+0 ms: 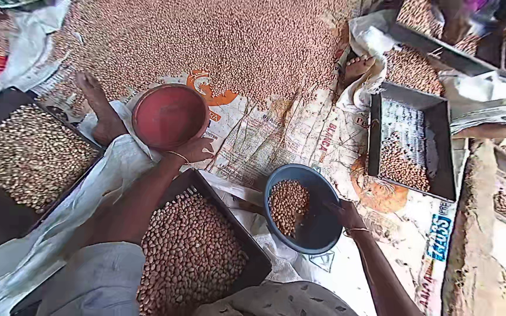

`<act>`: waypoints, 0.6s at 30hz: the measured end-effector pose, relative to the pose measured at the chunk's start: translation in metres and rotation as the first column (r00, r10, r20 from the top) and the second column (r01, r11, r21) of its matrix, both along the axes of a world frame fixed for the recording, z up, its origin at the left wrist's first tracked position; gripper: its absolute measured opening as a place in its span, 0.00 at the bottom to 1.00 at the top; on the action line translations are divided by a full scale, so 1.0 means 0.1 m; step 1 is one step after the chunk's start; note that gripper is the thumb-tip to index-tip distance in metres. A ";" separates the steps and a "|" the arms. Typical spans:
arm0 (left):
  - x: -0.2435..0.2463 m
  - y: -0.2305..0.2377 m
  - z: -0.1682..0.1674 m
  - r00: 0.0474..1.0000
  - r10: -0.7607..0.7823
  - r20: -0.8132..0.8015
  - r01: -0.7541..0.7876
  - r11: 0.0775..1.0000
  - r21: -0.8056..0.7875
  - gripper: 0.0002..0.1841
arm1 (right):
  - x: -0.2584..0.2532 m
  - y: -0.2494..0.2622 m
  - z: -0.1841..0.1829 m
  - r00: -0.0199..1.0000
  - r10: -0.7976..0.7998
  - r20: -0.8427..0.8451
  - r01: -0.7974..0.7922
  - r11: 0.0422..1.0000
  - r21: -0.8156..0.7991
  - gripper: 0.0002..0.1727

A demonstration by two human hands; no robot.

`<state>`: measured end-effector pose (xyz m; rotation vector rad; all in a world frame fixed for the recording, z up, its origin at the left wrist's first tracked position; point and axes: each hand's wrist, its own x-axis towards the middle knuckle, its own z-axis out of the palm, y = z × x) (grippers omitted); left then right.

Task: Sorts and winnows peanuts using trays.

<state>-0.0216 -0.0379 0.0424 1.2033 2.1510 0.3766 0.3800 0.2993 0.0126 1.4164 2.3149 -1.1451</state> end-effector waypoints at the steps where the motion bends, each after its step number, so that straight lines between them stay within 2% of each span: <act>1: 0.06 -0.14 0.12 0.994 0.092 0.057 -0.096 0.994 0.059 0.13 | -0.11 -0.12 -0.03 0.995 -0.047 -0.086 0.047 0.999 -0.002 0.15; 4: 0.42 -0.63 0.45 0.892 0.351 0.285 -0.399 0.907 0.132 0.15 | -0.61 -0.44 -0.09 0.963 -0.094 -0.251 0.104 0.994 0.023 0.15; 6: 0.78 -0.97 0.75 0.846 0.461 0.267 -0.520 0.825 0.224 0.15 | -1.01 -0.65 -0.10 0.940 -0.096 -0.327 0.099 0.995 -0.006 0.20; 8: 1.15 -1.36 0.96 0.805 0.562 0.189 -0.592 0.745 0.307 0.20 | -1.34 -0.93 -0.10 0.885 -0.191 -0.426 0.129 0.977 -0.169 0.24; 10: 1.58 -1.81 1.06 0.727 0.686 0.014 -0.645 0.676 0.358 0.23 | -1.55 -1.21 -0.02 0.786 -0.387 -0.482 0.166 0.884 -0.438 0.28; 11: 1.84 -2.05 1.11 0.651 0.751 -0.107 -0.682 0.641 0.351 0.24 | -1.61 -1.37 0.08 0.753 -0.463 -0.468 0.170 0.824 -0.541 0.30; 12: 2.11 -2.30 1.12 0.537 0.809 -0.240 -0.724 0.587 0.361 0.25 | -1.62 -1.53 0.19 0.751 -0.485 -0.448 0.153 0.788 -0.596 0.32; 13: 2.42 -2.53 1.10 0.384 0.850 -0.359 -0.766 0.511 0.391 0.26 | -1.56 -1.68 0.30 0.777 -0.440 -0.451 0.105 0.796 -0.596 0.31; 14: 2.74 -2.75 1.04 0.203 0.868 -0.453 -0.792 0.417 0.446 0.27 | -1.47 -1.83 0.39 0.810 -0.324 -0.489 0.018 0.847 -0.532 0.29; 15: 3.04 -2.96 0.96 0.032 0.862 -0.505 -0.813 0.317 0.488 0.29 | -1.36 -1.96 0.46 0.833 -0.139 -0.536 -0.128 0.893 -0.430 0.25; 16: 3.36 -3.13 0.90 -0.085 0.856 -0.509 -0.854 0.201 0.480 0.31 | -1.25 -2.07 0.51 0.820 0.107 -0.562 -0.322 0.898 -0.299 0.22; 17: 3.67 -3.28 0.84 -0.129 0.882 -0.454 -0.905 0.082 0.416 0.33 | -1.14 -2.16 0.56 0.758 0.364 -0.541 -0.517 0.841 -0.158 0.20; 18: 3.95 -3.43 0.75 -0.103 0.922 -0.373 -0.948 0.022 0.316 0.33 | -1.04 -2.24 0.60 0.673 0.556 -0.488 -0.661 0.748 -0.059 0.19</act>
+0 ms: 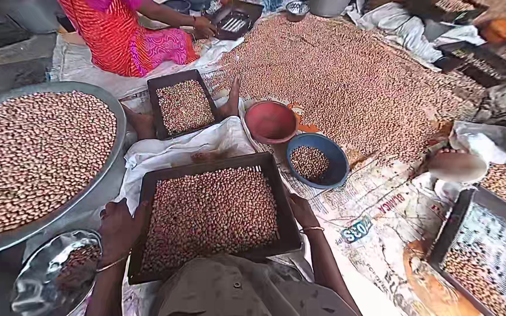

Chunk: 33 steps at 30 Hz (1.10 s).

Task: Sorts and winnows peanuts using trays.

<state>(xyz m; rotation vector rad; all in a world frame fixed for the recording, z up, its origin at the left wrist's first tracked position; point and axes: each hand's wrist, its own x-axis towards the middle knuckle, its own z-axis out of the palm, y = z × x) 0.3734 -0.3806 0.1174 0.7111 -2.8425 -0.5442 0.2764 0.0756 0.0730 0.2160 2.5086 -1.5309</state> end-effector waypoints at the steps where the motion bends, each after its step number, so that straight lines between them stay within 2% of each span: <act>1: 0.21 -0.09 -0.07 0.993 -0.022 0.113 0.005 0.989 0.151 0.30 | 0.09 -0.06 0.03 0.994 0.106 0.021 -0.108 0.992 0.068 0.18; 2: 0.37 -0.15 -0.18 0.985 -0.068 0.156 0.017 0.951 0.308 0.27 | 0.14 -0.10 0.01 0.989 0.142 0.045 -0.145 0.987 0.068 0.18; 3: 0.49 -0.18 -0.31 0.988 -0.091 0.124 0.027 0.897 0.442 0.23 | 0.15 -0.11 -0.05 0.989 0.136 0.056 -0.138 0.990 0.036 0.17; 5: 0.65 -0.17 -0.54 0.999 -0.036 -0.017 0.038 0.784 0.620 0.15 | 0.17 -0.15 -0.11 0.996 0.048 0.072 -0.045 0.998 -0.037 0.19; 7: 0.69 -0.09 -0.59 0.994 0.052 -0.100 0.038 0.684 0.728 0.14 | 0.14 -0.18 -0.12 0.996 -0.083 0.038 0.085 0.994 -0.068 0.20; 9: 0.70 -0.04 -0.62 0.986 0.107 -0.130 0.029 0.653 0.756 0.14 | 0.12 -0.19 -0.03 0.984 -0.171 0.055 0.175 0.981 -0.083 0.31; 11: 0.72 0.00 -0.63 0.979 0.157 -0.131 0.004 0.626 0.780 0.14 | 0.19 -0.15 0.00 0.994 -0.087 0.072 0.101 0.973 -0.209 0.37; 13: 0.73 0.02 -0.60 0.970 0.217 -0.113 -0.028 0.556 0.831 0.18 | 0.24 -0.05 0.01 0.987 0.115 0.112 -0.076 0.950 -0.303 0.37; 15: 0.76 0.06 -0.50 0.958 0.274 -0.084 -0.059 0.478 0.876 0.22 | 0.24 -0.05 0.02 0.974 0.175 0.143 -0.119 0.935 -0.333 0.29; 17: 0.80 0.16 -0.30 0.955 0.286 -0.078 -0.065 0.459 0.886 0.24 | 0.22 0.00 0.08 0.964 0.191 0.184 -0.123 0.937 -0.328 0.26; 20: 0.92 0.24 0.01 0.970 0.209 -0.126 -0.008 0.541 0.841 0.26 | 0.22 -0.01 0.12 0.963 0.163 0.215 -0.105 0.960 -0.260 0.24; 22: 1.06 0.17 -0.10 0.991 0.111 -0.076 -0.020 0.679 0.734 0.25 | 0.30 -0.07 0.16 0.962 0.213 0.173 -0.183 0.967 -0.177 0.21; 23: 1.11 0.14 -0.16 0.998 0.067 -0.010 -0.045 0.768 0.639 0.24 | 0.31 -0.11 0.22 0.952 0.270 0.141 -0.257 0.961 -0.104 0.22; 25: 1.13 0.09 -0.24 0.995 -0.028 0.098 -0.022 0.880 0.474 0.27 | 0.31 -0.24 0.34 0.945 0.322 0.053 -0.326 0.935 0.138 0.23; 27: 1.07 0.12 -0.23 0.987 -0.074 0.140 0.036 0.966 0.255 0.31 | 0.41 -0.46 0.38 0.954 0.241 -0.179 -0.162 0.916 0.368 0.24; 29: 0.85 0.29 -0.19 0.997 -0.071 -0.011 0.072 0.994 0.080 0.34 | 0.44 -0.69 0.36 0.824 0.208 -0.527 0.017 0.921 0.390 0.21; 30: 0.68 0.37 -0.14 0.988 -0.109 -0.110 0.117 0.991 0.071 0.36 | 0.39 -0.79 0.35 0.747 0.244 -0.618 0.016 0.923 0.384 0.19; 31: 0.50 0.43 -0.10 0.971 -0.165 -0.173 0.182 0.980 0.086 0.36 | 0.34 -0.88 0.34 0.718 0.288 -0.633 -0.028 0.921 0.388 0.18; 33: 0.16 0.51 -0.15 0.942 -0.280 -0.188 0.302 0.948 0.100 0.35 | 0.15 -1.03 0.18 0.769 0.384 -0.511 -0.174 0.895 0.410 0.19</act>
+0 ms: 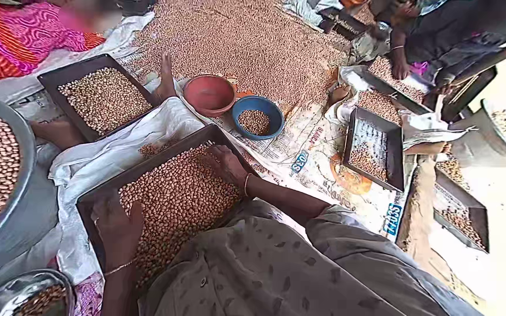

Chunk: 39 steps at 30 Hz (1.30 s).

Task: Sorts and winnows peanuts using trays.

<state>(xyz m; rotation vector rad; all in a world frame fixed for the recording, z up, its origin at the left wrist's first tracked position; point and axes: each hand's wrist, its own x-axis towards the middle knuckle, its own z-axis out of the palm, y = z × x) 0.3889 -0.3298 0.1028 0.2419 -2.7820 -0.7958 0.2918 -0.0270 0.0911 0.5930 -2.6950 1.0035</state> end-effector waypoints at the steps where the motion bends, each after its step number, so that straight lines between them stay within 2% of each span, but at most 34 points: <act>1: -0.15 0.04 -0.06 0.999 -0.024 0.022 0.024 1.000 0.007 0.35 | -0.11 -0.07 -0.11 0.994 0.043 0.102 -0.048 0.998 0.047 0.22; 3: -0.35 0.13 -0.20 0.997 0.008 0.070 -0.009 1.000 0.012 0.34 | -0.28 -0.29 -0.25 0.963 0.122 0.241 -0.159 0.977 0.143 0.29; 6: -0.40 0.15 -0.30 0.985 0.118 0.126 -0.126 0.991 0.051 0.33 | -0.29 -0.81 -0.16 0.901 0.328 0.285 -0.383 0.910 0.162 0.31; 8: -0.38 0.08 -0.24 0.976 0.163 0.147 -0.183 0.973 0.137 0.32 | -0.15 -1.17 -0.04 0.810 0.502 0.305 -0.566 0.804 0.180 0.34; 9: -0.37 0.05 -0.21 0.977 0.162 0.139 -0.185 0.968 0.172 0.32 | -0.05 -1.30 0.02 0.743 0.580 0.333 -0.659 0.722 0.211 0.36; 10: -0.35 0.03 -0.21 0.981 0.126 0.147 -0.153 0.970 0.189 0.33 | 0.07 -1.38 0.03 0.680 0.646 0.345 -0.730 0.639 0.242 0.39; 12: -0.25 -0.01 -0.25 0.982 -0.049 0.184 0.018 0.986 0.165 0.36 | 0.34 -1.27 0.01 0.604 0.735 0.308 -0.797 0.544 0.263 0.42; 14: -0.15 0.06 -0.30 0.937 -0.281 0.207 0.260 0.957 0.125 0.37 | 0.48 -0.89 0.04 0.620 0.708 0.339 -0.784 0.536 0.314 0.38; 16: -0.14 0.21 -0.29 0.854 -0.470 0.223 0.454 0.883 0.121 0.32 | 0.47 -0.43 0.19 0.688 0.582 0.435 -0.725 0.585 0.364 0.36; 18: -0.22 0.34 -0.25 0.759 -0.587 0.281 0.573 0.808 0.140 0.23 | 0.34 -0.09 0.24 0.765 0.405 0.501 -0.627 0.647 0.435 0.40; 20: -0.32 0.39 -0.25 0.737 -0.635 0.231 0.603 0.772 0.198 0.19 | 0.15 0.00 0.17 0.823 0.268 0.500 -0.524 0.698 0.488 0.46; 22: -0.39 0.38 -0.25 0.825 -0.555 0.110 0.527 0.824 0.209 0.19 | -0.07 -0.18 0.04 0.872 0.271 0.408 -0.456 0.754 0.473 0.46; 25: -0.40 0.24 -0.25 0.977 -0.213 -0.021 0.214 0.969 0.127 0.21 | -0.24 -0.86 -0.05 0.874 0.405 0.268 -0.483 0.778 0.401 0.38; 26: -0.39 0.16 -0.23 0.997 -0.072 -0.027 0.075 0.988 0.137 0.22 | -0.22 -1.14 -0.02 0.847 0.451 0.282 -0.530 0.760 0.377 0.38; 28: -0.38 0.05 -0.21 0.985 0.170 0.006 -0.167 0.964 0.207 0.26 | -0.08 -1.57 0.06 0.746 0.546 0.381 -0.660 0.685 0.309 0.40; 30: -0.35 -0.07 -0.17 0.970 0.215 0.112 -0.240 0.922 0.305 0.29 | 0.16 -1.68 0.14 0.604 0.653 0.457 -0.791 0.559 0.247 0.43; 32: -0.29 -0.08 -0.15 0.975 0.050 0.219 -0.115 0.948 0.297 0.29 | 0.41 -1.40 0.20 0.516 0.717 0.469 -0.856 0.452 0.251 0.40; 33: -0.26 -0.02 -0.13 0.960 -0.075 0.271 0.003 0.966 0.258 0.29 | 0.50 -1.18 0.23 0.525 0.714 0.463 -0.851 0.450 0.270 0.34; 35: -0.25 0.19 -0.14 0.876 -0.307 0.373 0.262 0.951 0.167 0.32 | 0.56 -0.70 0.25 0.645 0.604 0.469 -0.764 0.536 0.360 0.25; 37: -0.28 0.36 -0.19 0.801 -0.487 0.348 0.464 0.873 0.154 0.25 | 0.46 -0.29 0.30 0.736 0.418 0.533 -0.664 0.600 0.446 0.32; 39: -0.35 0.43 -0.19 0.762 -0.586 0.276 0.546 0.811 0.212 0.19 | 0.23 -0.05 0.17 0.821 0.306 0.482 -0.550 0.651 0.523 0.41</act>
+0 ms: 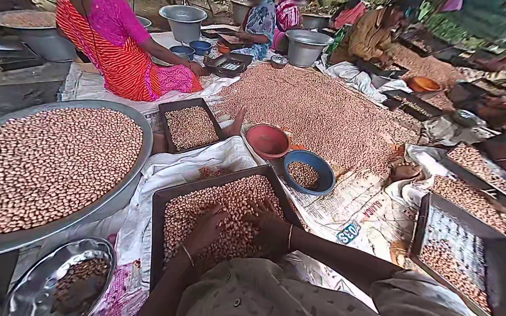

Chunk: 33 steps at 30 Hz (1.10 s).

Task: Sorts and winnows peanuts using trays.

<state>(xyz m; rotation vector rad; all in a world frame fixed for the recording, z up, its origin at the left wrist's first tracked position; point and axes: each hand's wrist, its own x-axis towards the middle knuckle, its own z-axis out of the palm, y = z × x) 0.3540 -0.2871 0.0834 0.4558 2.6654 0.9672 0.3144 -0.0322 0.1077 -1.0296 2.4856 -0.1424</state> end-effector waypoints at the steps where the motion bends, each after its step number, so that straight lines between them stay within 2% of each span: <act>1: -0.04 0.00 0.00 0.999 0.019 -0.032 -0.018 0.999 0.037 0.20 | -0.13 0.00 -0.06 0.999 -0.039 -0.035 0.038 0.999 -0.016 0.44; 3: -0.05 -0.02 -0.05 0.971 0.167 -0.169 -0.154 0.984 0.087 0.21 | -0.30 -0.19 -0.15 0.995 -0.054 -0.081 0.046 0.994 -0.098 0.46; 6: -0.05 -0.26 -0.13 0.816 0.475 -0.329 -0.472 0.876 0.094 0.21 | -0.40 -0.87 -0.29 0.992 0.021 -0.123 -0.050 0.970 -0.239 0.43; 9: -0.03 -0.44 -0.16 0.690 0.690 -0.219 -0.688 0.719 0.098 0.27 | -0.18 -1.36 -0.27 0.986 0.168 -0.003 -0.162 0.943 -0.290 0.43; 10: -0.01 -0.46 -0.15 0.691 0.698 -0.186 -0.697 0.712 0.082 0.28 | -0.06 -1.38 -0.21 0.970 0.237 0.052 -0.211 0.930 -0.302 0.43; 12: 0.04 -0.45 -0.13 0.780 0.610 -0.139 -0.612 0.790 0.034 0.29 | 0.18 -1.19 -0.08 0.940 0.315 0.130 -0.270 0.921 -0.280 0.43; 13: 0.07 -0.40 -0.15 0.846 0.515 -0.137 -0.520 0.854 0.002 0.30 | 0.28 -1.00 -0.02 0.945 0.291 0.151 -0.251 0.938 -0.239 0.39; 15: 0.09 -0.21 -0.15 0.955 0.279 -0.103 -0.287 0.954 -0.082 0.31 | 0.34 -0.54 0.05 0.982 0.136 0.134 -0.114 0.981 -0.156 0.33; 17: 0.04 -0.02 -0.14 0.999 0.047 -0.015 -0.049 0.989 -0.139 0.24 | 0.20 -0.11 0.01 0.998 -0.049 0.037 0.053 0.994 -0.097 0.38; 18: 0.00 0.06 -0.12 0.999 -0.027 0.017 0.029 0.994 -0.108 0.20 | 0.08 0.05 -0.05 0.991 -0.134 -0.018 0.132 0.988 -0.074 0.42; 20: -0.05 0.11 -0.08 0.998 -0.052 -0.025 0.052 0.998 0.022 0.19 | -0.20 0.16 -0.13 0.953 -0.295 -0.069 0.287 0.951 -0.114 0.44; 21: -0.07 0.09 -0.08 0.997 0.006 -0.072 0.000 0.997 0.078 0.20 | -0.36 0.11 -0.19 0.936 -0.345 -0.065 0.333 0.931 -0.150 0.43; 23: -0.08 -0.04 -0.11 0.949 0.227 -0.218 -0.205 0.971 0.121 0.22 | -0.61 -0.20 -0.32 0.921 -0.381 -0.078 0.348 0.898 -0.270 0.43; 25: -0.09 -0.22 -0.14 0.818 0.464 -0.339 -0.431 0.886 0.173 0.23 | -0.71 -0.62 -0.35 0.950 -0.296 -0.094 0.246 0.903 -0.352 0.41; 26: -0.10 -0.31 -0.14 0.751 0.567 -0.338 -0.536 0.823 0.189 0.25 | -0.68 -0.85 -0.32 0.975 -0.208 -0.082 0.166 0.919 -0.357 0.41; 28: -0.09 -0.41 -0.08 0.661 0.712 -0.237 -0.686 0.701 0.195 0.30 | -0.50 -1.19 -0.25 1.000 -0.012 -0.018 0.004 0.927 -0.376 0.45; 29: -0.08 -0.42 -0.03 0.659 0.730 -0.182 -0.707 0.683 0.180 0.31 | -0.37 -1.27 -0.20 0.996 0.081 0.033 -0.062 0.921 -0.384 0.48; 30: -0.07 -0.41 0.01 0.695 0.705 -0.141 -0.691 0.709 0.138 0.31 | -0.24 -1.27 -0.15 0.980 0.172 0.105 -0.121 0.918 -0.379 0.49; 32: -0.01 -0.33 0.06 0.839 0.529 -0.131 -0.526 0.849 0.061 0.28 | 0.00 -1.06 -0.07 0.936 0.321 0.144 -0.253 0.898 -0.359 0.47; 33: 0.01 -0.26 0.03 0.904 0.398 -0.160 -0.396 0.917 0.044 0.25 | 0.08 -0.87 -0.03 0.923 0.365 0.122 -0.315 0.899 -0.305 0.42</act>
